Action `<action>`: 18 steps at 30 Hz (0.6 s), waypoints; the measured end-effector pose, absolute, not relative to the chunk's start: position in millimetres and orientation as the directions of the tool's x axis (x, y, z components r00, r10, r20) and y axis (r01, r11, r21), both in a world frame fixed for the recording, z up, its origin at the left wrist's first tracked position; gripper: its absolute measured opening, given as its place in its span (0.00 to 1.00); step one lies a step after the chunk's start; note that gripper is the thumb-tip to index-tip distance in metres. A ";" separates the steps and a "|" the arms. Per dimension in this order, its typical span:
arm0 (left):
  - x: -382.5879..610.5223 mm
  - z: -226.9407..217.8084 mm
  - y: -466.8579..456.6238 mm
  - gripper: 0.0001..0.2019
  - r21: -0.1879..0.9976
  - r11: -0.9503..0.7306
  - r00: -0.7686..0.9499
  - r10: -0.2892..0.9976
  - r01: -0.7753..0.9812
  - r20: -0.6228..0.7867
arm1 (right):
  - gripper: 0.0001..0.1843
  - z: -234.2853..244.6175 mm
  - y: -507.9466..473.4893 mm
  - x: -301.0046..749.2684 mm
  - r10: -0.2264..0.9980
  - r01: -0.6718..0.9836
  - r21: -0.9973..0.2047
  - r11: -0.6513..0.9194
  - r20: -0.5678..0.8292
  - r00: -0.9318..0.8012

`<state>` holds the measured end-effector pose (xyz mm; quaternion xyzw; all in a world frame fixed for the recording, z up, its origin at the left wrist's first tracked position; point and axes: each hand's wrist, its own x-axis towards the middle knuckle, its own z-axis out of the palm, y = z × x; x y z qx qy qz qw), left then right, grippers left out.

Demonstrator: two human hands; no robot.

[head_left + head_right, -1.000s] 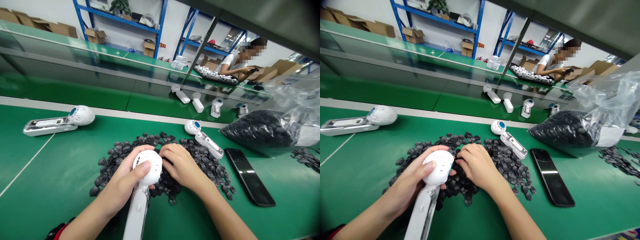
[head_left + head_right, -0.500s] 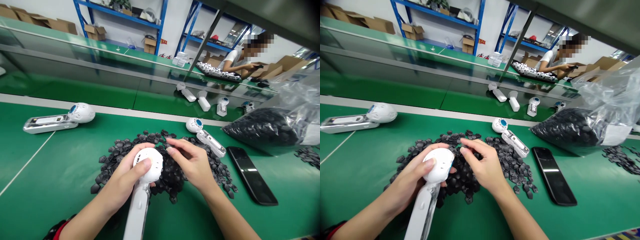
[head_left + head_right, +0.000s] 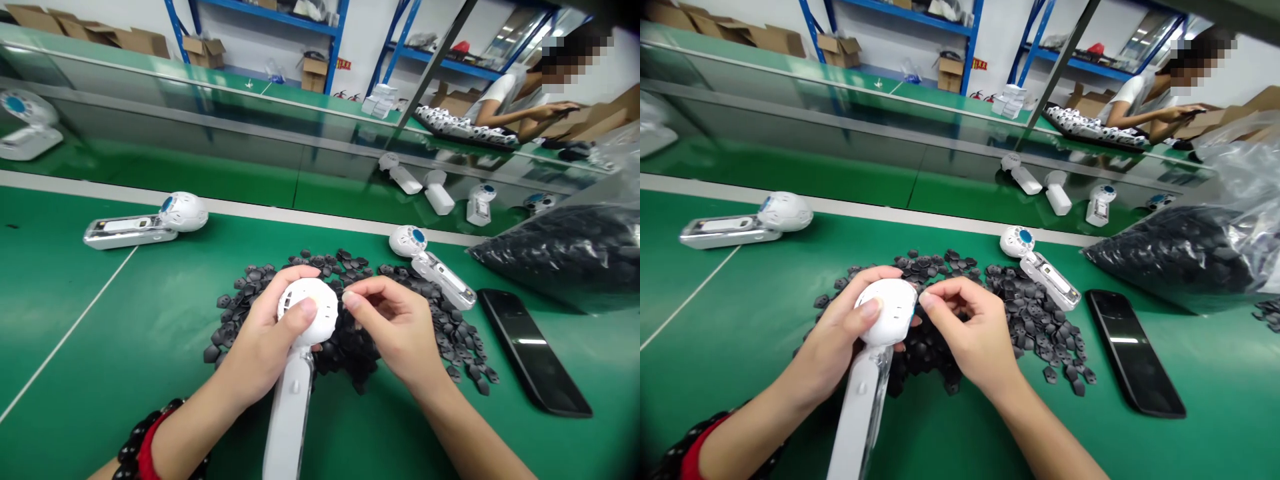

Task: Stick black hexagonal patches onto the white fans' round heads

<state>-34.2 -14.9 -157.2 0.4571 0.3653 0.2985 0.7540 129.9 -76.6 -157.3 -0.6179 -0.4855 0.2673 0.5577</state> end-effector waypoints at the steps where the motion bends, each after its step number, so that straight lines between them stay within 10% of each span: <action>1: -34.2 -156.6 -14.5 0.23 0.912 0.392 0.550 0.792 -0.123 -0.266 | 0.05 -155.2 -77.2 128.0 0.898 0.272 -0.958 0.089 0.196 0.395; 18: -39.1 -139.5 -6.2 0.17 0.991 0.126 0.548 0.826 0.043 -0.129 | 0.23 -147.3 -81.4 116.1 0.987 -0.311 -0.942 -0.129 -0.154 0.056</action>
